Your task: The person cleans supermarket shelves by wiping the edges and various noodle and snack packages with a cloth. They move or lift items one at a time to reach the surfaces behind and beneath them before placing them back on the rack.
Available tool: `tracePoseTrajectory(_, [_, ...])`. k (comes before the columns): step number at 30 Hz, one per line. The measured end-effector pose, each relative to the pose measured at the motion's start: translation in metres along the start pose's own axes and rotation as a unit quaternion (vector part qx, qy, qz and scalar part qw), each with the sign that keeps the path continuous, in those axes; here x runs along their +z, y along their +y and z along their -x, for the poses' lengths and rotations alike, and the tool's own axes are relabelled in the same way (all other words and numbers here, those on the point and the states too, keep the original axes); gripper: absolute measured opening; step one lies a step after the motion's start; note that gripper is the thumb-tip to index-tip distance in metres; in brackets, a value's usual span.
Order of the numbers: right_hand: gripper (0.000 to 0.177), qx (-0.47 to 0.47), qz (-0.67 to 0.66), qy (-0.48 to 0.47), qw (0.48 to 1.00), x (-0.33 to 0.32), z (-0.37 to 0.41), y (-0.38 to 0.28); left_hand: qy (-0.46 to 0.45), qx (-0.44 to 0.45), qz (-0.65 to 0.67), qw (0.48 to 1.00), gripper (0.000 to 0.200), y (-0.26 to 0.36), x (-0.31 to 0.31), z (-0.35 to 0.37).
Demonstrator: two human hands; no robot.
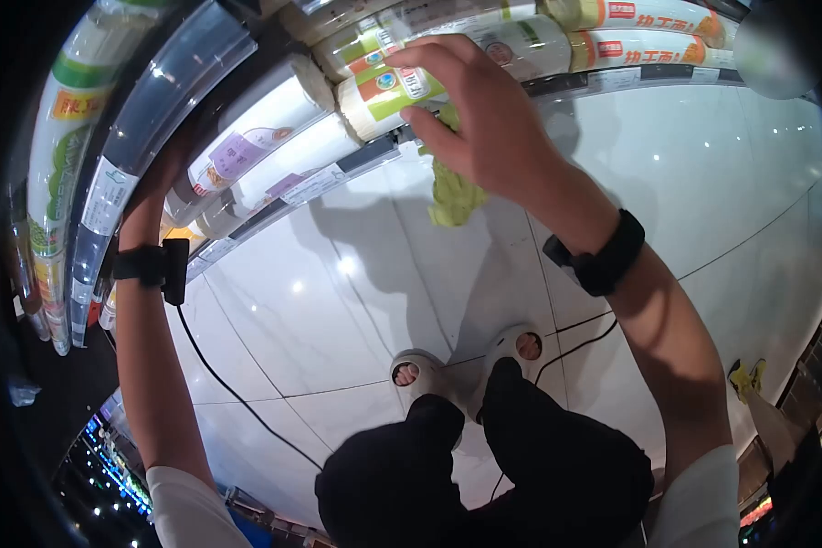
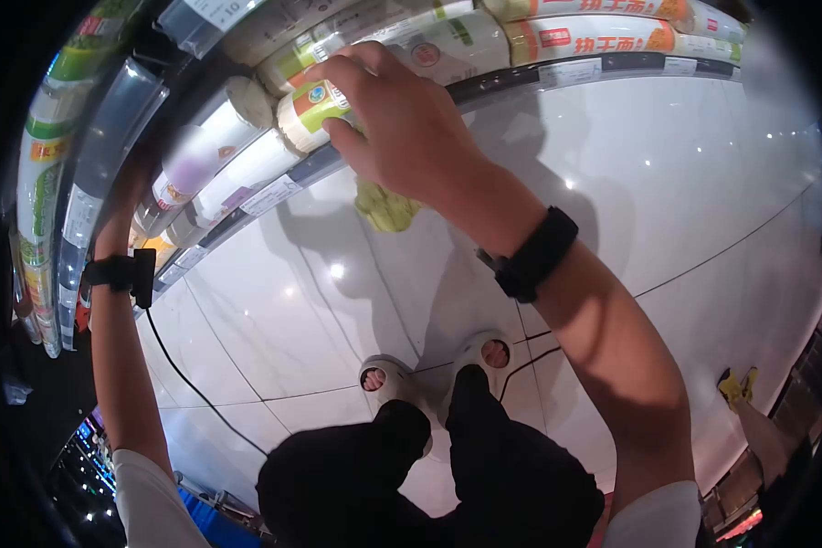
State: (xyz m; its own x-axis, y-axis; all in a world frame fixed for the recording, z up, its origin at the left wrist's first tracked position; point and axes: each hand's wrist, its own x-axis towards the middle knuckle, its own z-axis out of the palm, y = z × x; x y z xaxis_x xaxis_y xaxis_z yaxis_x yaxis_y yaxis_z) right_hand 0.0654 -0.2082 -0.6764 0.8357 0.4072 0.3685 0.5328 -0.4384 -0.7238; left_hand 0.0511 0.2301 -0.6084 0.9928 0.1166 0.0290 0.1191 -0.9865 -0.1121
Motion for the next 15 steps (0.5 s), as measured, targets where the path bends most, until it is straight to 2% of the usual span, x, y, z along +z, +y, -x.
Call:
tracePoseTrajectory(2, [0.040, -0.073, 0.015, 0.019, 0.997, -0.003, -0.012, 0.007, 0.000, -0.004, 0.004, 1.000, 0.061, -0.005, 0.006, -0.006])
tracePoseTrajectory(3, [0.040, -0.077, 0.019, 0.024, 0.997, -0.004, -0.020, 0.011, 0.003, -0.005, 0.006, 1.000, 0.060, -0.009, 0.008, -0.006])
tracePoseTrajectory(6, [0.035, -0.048, 0.002, 0.032, 0.998, -0.007, -0.032, 0.016, 0.010, -0.009, 0.009, 1.000, 0.060, -0.027, 0.014, -0.004])
tracePoseTrajectory(15, [0.031, -0.016, -0.009, 0.031, 0.999, -0.023, -0.005, 0.030, 0.051, -0.048, 0.034, 0.997, 0.059, -0.123, 0.035, 0.010])
